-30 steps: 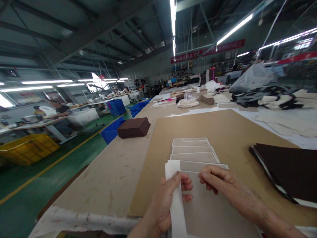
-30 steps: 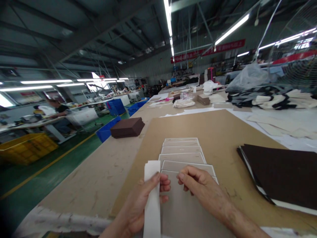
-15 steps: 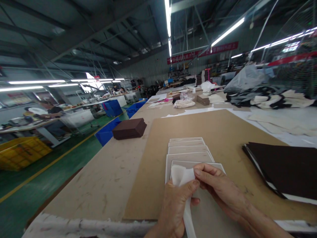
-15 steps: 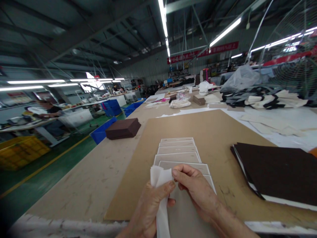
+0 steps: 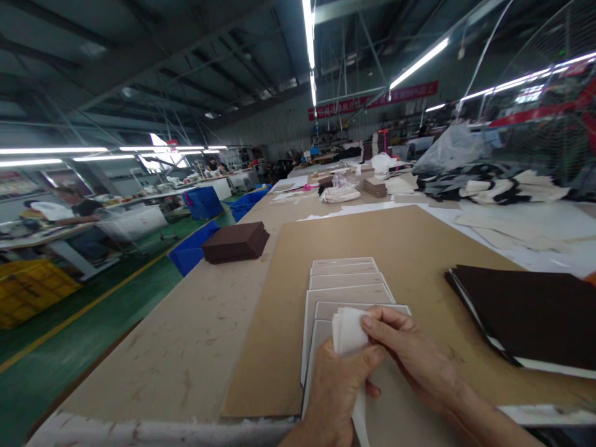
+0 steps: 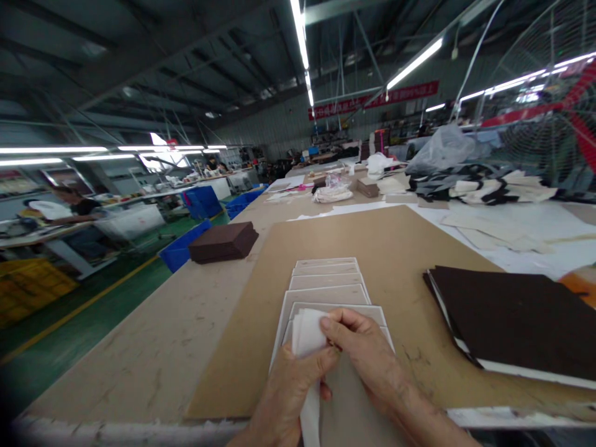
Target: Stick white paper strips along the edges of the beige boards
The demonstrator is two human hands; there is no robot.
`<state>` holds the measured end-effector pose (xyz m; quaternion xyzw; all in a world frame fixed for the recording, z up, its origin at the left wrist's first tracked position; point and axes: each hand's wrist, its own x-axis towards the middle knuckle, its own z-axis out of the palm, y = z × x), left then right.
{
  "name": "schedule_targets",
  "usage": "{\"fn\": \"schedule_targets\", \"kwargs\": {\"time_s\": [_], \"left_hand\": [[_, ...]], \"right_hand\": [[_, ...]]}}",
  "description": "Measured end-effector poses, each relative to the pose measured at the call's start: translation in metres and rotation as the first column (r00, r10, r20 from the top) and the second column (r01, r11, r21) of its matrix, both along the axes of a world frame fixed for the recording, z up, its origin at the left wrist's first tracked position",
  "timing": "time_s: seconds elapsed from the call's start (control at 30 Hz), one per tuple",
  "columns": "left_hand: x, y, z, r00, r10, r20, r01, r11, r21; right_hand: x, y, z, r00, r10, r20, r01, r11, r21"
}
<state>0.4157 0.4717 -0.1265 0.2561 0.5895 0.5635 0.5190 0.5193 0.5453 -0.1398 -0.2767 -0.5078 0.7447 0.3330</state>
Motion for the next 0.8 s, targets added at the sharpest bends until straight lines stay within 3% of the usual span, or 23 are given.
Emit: {"fn": "schedule_targets", "kwargs": {"time_s": [0.13, 0.3, 0.43, 0.57, 0.8], "left_hand": [[-0.007, -0.006, -0.006, 0.999, 0.019, 0.051, -0.018, 1.0, -0.008], [-0.009, -0.004, -0.011, 0.984, 0.086, 0.154, -0.096, 0.994, 0.058], [-0.007, 0.003, -0.012, 0.951, 0.155, 0.269, -0.188, 0.977, 0.1], [0.001, 0.005, -0.008, 0.922, 0.111, 0.371, -0.179, 0.972, 0.153], [-0.006, -0.003, -0.012, 0.919, 0.085, 0.385, -0.151, 0.978, 0.145]], "right_hand": [[0.008, 0.013, -0.002, 0.973, -0.215, 0.082, 0.198, 0.964, 0.175], [0.009, 0.006, 0.0, 0.982, -0.184, -0.039, 0.183, 0.983, -0.027], [0.007, -0.005, 0.0, 0.98, -0.149, -0.13, 0.141, 0.988, -0.069], [0.003, -0.014, -0.004, 0.982, -0.093, -0.167, 0.065, 0.984, -0.166], [0.011, -0.001, 0.006, 0.906, -0.294, -0.305, 0.189, 0.925, -0.331]]}}
